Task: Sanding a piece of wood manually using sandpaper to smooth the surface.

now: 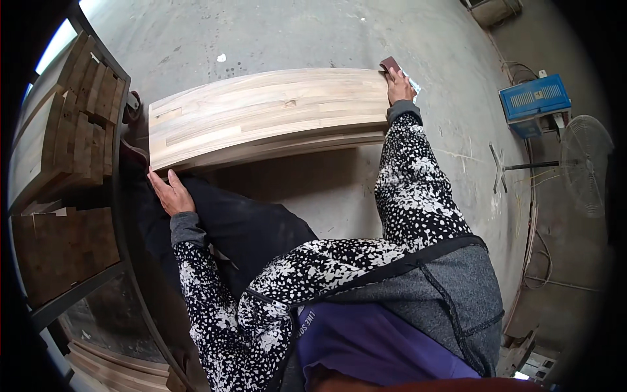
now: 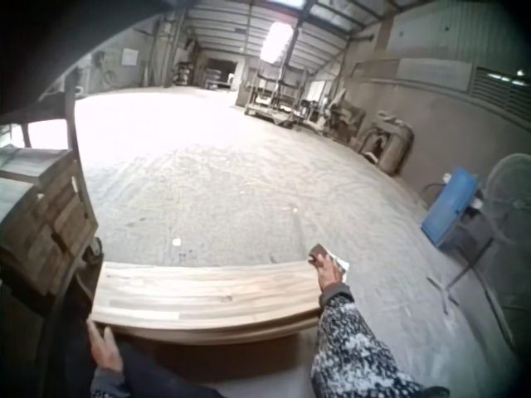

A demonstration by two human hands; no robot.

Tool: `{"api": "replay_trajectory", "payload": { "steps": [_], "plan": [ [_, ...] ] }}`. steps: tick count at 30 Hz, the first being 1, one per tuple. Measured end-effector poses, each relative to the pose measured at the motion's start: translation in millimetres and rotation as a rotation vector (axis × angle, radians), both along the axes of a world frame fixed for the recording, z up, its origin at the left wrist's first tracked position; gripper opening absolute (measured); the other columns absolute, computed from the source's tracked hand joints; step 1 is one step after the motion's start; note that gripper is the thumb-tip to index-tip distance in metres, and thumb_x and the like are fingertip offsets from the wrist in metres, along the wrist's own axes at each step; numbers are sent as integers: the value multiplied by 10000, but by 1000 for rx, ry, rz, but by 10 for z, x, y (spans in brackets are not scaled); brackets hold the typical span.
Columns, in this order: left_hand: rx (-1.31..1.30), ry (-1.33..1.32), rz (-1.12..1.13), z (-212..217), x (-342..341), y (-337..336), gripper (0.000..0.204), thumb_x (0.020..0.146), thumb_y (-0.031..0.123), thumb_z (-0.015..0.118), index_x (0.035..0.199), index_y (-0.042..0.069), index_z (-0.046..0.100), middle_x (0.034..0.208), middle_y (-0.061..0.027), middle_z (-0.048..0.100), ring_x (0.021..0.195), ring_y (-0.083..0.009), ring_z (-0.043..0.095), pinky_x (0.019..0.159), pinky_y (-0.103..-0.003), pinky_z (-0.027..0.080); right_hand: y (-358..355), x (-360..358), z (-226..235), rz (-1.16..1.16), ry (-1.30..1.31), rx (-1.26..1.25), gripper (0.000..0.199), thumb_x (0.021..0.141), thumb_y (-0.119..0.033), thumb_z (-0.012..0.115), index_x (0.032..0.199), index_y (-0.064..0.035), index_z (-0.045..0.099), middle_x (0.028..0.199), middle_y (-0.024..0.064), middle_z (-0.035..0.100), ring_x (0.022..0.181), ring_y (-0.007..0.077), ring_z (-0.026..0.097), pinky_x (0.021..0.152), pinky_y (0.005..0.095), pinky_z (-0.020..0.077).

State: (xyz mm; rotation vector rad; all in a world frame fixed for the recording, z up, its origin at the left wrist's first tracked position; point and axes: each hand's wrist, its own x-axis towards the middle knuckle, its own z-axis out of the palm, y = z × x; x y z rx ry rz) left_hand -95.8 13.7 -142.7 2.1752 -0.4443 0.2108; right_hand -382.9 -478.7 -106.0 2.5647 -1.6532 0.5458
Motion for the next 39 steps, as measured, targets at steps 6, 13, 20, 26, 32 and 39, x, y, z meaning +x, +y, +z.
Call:
{"api": "replay_trajectory", "payload": {
  "steps": [6,13,20,26,32,39],
  "plan": [
    [11,25,21,-48,28,133,509,875,278,397,1251,-37,264,1280,-238,298,1202,-341,270,987,-357,230,587,-732,0,366,10,-25,364,805,-176,478,1164,-236,473,1239,98,422,1143,315,385,898,445,349],
    [3,36,-11,-39,25,48,508,879,282,387,1251,-40,262,1283,-233,297,1199,-341,274,985,-350,234,374,-535,141,282,47,-73,324,828,-227,468,1150,-196,491,1202,130,447,1108,334,413,902,364,362],
    [17,19,14,-32,16,30,510,880,288,381,1251,-41,261,1284,-232,297,1194,-341,281,980,-349,243,140,-33,175,50,42,-57,304,830,-223,467,1130,-189,504,1175,153,463,1085,344,430,886,372,376],
    [12,17,13,-33,21,73,502,879,271,393,1249,-42,263,1282,-232,299,1194,-337,284,979,-350,246,423,-691,70,374,17,12,380,789,-141,490,1164,-204,473,1208,129,445,1117,352,399,930,439,320],
    [22,-4,10,-54,33,134,498,875,258,408,1249,-39,266,1280,-232,302,1193,-335,288,979,-348,247,656,-751,97,419,-6,59,370,821,-140,476,1186,-197,457,1252,131,397,1181,325,331,958,439,272],
    [-3,25,-5,0,-27,-37,500,873,262,411,1249,-35,268,1278,-237,302,1193,-341,286,980,-356,247,-27,-162,46,146,-39,25,343,840,-226,453,1182,-208,461,1255,114,400,1191,369,294,968,490,218]
  ]
}}
